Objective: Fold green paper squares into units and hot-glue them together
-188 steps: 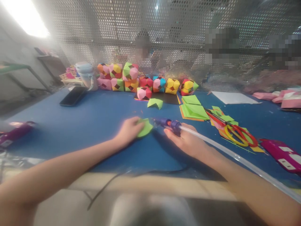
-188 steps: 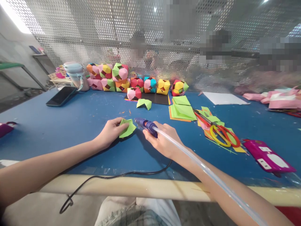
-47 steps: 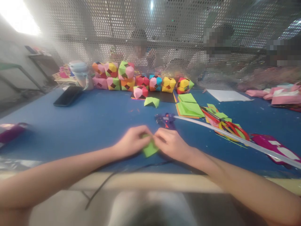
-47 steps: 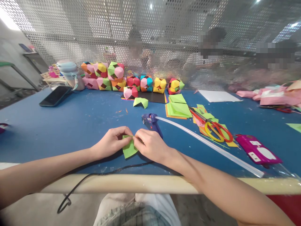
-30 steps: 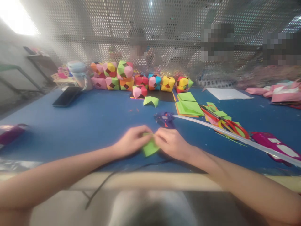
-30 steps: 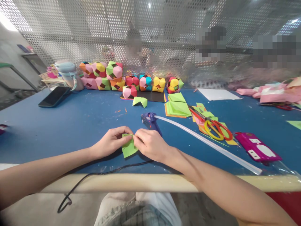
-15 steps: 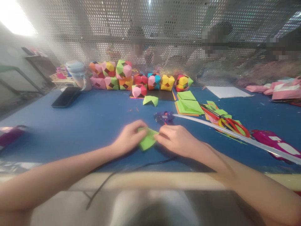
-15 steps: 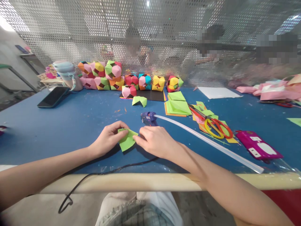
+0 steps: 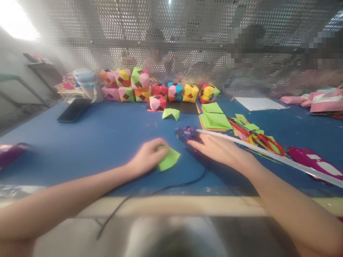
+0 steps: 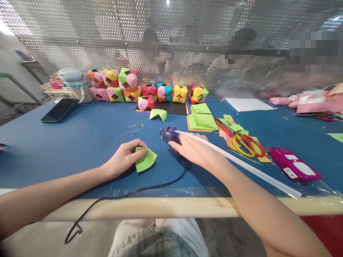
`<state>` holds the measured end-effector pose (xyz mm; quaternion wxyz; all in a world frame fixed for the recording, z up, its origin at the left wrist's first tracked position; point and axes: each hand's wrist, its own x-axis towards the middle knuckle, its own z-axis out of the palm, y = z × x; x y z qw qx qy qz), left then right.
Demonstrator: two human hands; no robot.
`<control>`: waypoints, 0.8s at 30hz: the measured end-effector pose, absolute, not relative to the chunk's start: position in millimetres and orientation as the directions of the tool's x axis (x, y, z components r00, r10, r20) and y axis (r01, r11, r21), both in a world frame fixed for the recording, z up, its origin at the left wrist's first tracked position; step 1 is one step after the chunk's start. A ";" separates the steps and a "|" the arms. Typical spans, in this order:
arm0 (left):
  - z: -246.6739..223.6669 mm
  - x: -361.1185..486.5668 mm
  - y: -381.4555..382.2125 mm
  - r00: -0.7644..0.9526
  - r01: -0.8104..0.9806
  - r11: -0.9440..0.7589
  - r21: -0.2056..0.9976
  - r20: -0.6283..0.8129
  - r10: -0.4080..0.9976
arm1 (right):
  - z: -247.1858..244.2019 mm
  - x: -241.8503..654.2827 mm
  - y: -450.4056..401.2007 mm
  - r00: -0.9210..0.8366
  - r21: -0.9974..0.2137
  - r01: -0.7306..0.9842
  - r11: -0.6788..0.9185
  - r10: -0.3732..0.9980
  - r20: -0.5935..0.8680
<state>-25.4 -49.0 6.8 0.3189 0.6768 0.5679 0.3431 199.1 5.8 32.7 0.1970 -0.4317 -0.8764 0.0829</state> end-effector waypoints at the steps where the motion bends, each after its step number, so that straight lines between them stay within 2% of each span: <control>1: 6.8 -25.2 -49.1 0.121 0.552 -0.153 0.820 0.103 0.987 | 30.7 196.7 7.5 -0.553 -0.271 0.749 0.605 0.795 0.249; 3: 6.8 -25.0 -49.5 0.128 0.555 -0.160 0.816 0.106 0.986 | 26.7 190.2 10.9 -0.539 -0.225 0.787 0.575 0.817 0.204; 7: 6.1 -24.8 -51.6 0.138 0.566 -0.190 0.803 0.135 0.981 | 19.0 179.6 14.6 -0.461 -0.256 0.835 0.487 0.873 0.160; 12: 6.7 -23.4 -56.4 0.165 0.545 -0.250 0.800 0.190 0.968 | 20.5 175.0 9.1 -0.390 -0.328 0.824 0.462 0.882 0.262; 15: 8.3 -22.2 -59.2 0.186 0.532 -0.289 0.796 0.223 0.957 | 24.1 167.1 5.6 -0.426 -0.406 0.743 0.532 0.844 0.327; 19: 8.0 -22.5 -64.8 0.248 0.510 -0.412 0.755 0.330 0.911 | 26.8 142.1 8.6 -0.538 -0.465 0.652 0.599 0.798 0.273; 24: 8.7 -24.1 -78.5 0.463 0.363 -0.666 0.651 0.494 0.736 | 36.9 84.7 25.2 -0.640 -0.538 0.548 0.640 0.735 0.224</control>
